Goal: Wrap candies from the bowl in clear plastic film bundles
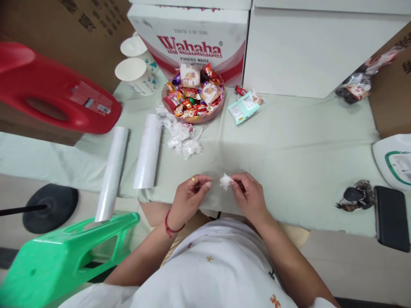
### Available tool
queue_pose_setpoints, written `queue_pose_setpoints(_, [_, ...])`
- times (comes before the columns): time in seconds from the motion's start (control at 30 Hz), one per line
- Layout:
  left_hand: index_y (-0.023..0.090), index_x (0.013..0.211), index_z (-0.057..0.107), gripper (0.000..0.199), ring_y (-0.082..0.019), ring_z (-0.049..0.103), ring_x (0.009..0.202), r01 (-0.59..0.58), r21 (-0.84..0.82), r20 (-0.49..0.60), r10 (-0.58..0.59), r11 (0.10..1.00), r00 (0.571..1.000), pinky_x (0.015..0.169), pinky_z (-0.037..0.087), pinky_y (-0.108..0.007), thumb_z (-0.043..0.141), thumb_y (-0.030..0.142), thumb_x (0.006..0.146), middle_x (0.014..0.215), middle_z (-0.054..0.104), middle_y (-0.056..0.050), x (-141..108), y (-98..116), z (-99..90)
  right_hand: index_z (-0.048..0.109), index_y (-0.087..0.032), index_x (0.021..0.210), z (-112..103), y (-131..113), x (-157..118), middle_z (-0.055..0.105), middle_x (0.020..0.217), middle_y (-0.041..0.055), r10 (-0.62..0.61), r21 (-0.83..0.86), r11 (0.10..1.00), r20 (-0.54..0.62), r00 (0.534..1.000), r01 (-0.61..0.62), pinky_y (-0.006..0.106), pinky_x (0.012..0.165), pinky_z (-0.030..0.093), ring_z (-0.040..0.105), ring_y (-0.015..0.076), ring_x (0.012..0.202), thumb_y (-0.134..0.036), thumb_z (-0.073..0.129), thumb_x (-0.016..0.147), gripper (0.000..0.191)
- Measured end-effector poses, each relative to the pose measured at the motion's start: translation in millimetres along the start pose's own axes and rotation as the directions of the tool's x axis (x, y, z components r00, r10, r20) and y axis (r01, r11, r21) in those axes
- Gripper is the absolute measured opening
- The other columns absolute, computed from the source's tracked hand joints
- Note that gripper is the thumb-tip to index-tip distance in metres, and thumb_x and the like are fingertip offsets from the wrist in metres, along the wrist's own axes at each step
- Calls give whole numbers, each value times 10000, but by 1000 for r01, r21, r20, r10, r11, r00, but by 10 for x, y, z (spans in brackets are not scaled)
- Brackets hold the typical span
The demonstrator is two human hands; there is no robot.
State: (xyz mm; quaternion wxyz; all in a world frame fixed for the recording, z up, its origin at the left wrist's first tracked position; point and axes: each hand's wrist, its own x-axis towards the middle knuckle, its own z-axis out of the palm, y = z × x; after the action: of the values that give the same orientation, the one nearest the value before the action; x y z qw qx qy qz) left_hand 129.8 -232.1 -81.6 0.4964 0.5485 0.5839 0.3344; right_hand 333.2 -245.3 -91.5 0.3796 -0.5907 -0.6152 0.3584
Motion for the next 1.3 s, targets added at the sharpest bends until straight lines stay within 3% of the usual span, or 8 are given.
queue_pose_setpoints(0.2, [175,985,697,224,-96,531,623,58,-247,79,-39,967,996,595,424,-216,747,350,854,765,649,2,-19,36,187,697,-255,1070,80,-12,-98,657,893,9,-133,37,991,16,991,132,274,724,496,606,136,768,-272,619,1002,105])
queue_pose_setpoints(0.43, [176,979,636,248,-88,508,566,154,-461,267,-29,874,963,580,441,-221,751,363,863,677,590,34,-40,-62,260,681,-289,1216,20,38,-144,674,1070,33,178,467,853,162,971,-234,260,604,517,574,119,693,-447,624,990,282])
queue_pose_setpoints(0.57, [188,1039,686,152,-126,592,735,-117,-250,120,150,961,981,661,480,-246,693,241,897,911,680,-47,-86,-96,265,730,-237,973,22,53,-117,632,875,16,147,338,919,180,973,-201,241,582,459,547,117,674,-433,663,959,208])
queue_pose_setpoints(0.7, [220,1023,725,155,-156,607,840,-392,-17,84,392,920,916,735,489,-273,658,159,897,970,698,-57,-126,-84,240,696,-218,906,73,55,-113,616,777,0,165,273,942,128,978,-195,242,579,430,534,118,652,-421,621,979,228])
queue_pose_setpoints(0.87, [186,886,664,79,-106,526,640,-56,-129,-11,55,990,998,614,435,-230,672,264,888,797,648,-10,-107,-114,240,652,-222,938,73,44,-141,561,648,-51,304,366,888,-10,953,-279,240,516,419,514,106,526,-462,656,958,241])
queue_pose_setpoints(1.1, [164,841,664,222,-86,473,616,181,-244,89,-164,953,982,581,382,-205,783,337,769,700,576,30,-27,-137,125,629,-237,1027,-182,107,-121,567,713,-38,309,397,899,-272,911,-186,231,483,413,485,106,532,-510,641,966,280])
queue_pose_setpoints(1.23, [163,926,665,306,-75,451,551,219,-343,195,-158,913,968,530,357,-198,771,429,821,639,546,49,-37,-67,103,677,-259,1177,-250,55,-85,697,1104,61,107,265,956,90,990,-128,246,578,500,617,144,759,-504,743,881,389])
queue_pose_setpoints(1.3, [161,969,661,330,-79,466,526,253,-328,273,-165,910,948,508,361,-199,772,436,825,614,556,50,-37,-31,115,737,-255,1099,-225,9,-81,725,985,40,75,184,975,242,967,-122,245,607,496,629,148,757,-471,721,908,289])
